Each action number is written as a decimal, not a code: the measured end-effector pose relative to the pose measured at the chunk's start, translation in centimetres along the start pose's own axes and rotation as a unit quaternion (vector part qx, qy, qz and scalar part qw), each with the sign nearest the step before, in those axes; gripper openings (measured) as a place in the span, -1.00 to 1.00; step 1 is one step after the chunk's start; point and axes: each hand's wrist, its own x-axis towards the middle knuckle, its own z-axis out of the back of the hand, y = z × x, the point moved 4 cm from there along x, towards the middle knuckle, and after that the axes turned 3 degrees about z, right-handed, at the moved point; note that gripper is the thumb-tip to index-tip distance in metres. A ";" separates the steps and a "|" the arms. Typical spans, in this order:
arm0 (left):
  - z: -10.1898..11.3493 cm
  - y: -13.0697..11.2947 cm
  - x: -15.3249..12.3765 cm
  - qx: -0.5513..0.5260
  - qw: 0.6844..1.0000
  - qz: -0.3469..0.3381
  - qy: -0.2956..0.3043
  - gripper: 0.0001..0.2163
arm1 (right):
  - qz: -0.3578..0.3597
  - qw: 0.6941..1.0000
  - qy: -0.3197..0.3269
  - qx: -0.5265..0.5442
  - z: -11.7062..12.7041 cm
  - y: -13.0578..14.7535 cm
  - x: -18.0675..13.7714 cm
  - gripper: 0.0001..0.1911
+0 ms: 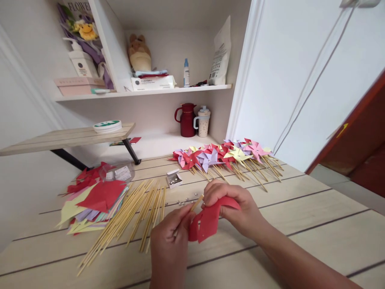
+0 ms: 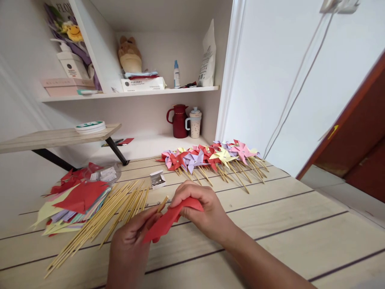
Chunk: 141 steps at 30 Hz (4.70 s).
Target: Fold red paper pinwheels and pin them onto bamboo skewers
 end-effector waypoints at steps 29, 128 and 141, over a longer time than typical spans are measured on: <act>0.5 -0.4 -0.7 0.129 0.979 -0.154 -0.044 -0.82 | -0.001 1.000 0.001 0.019 -0.2 -0.2 -0.1 -0.88; 0.3 -3.4 -1.2 0.340 0.833 -0.427 -0.087 -0.79 | -0.011 0.999 -0.030 0.003 -0.3 -0.4 0.0 -0.97; 0.4 -2.5 -1.3 0.376 0.816 -0.436 -0.054 -0.79 | -0.002 0.997 -0.071 0.018 -0.2 -0.7 -0.3 -0.75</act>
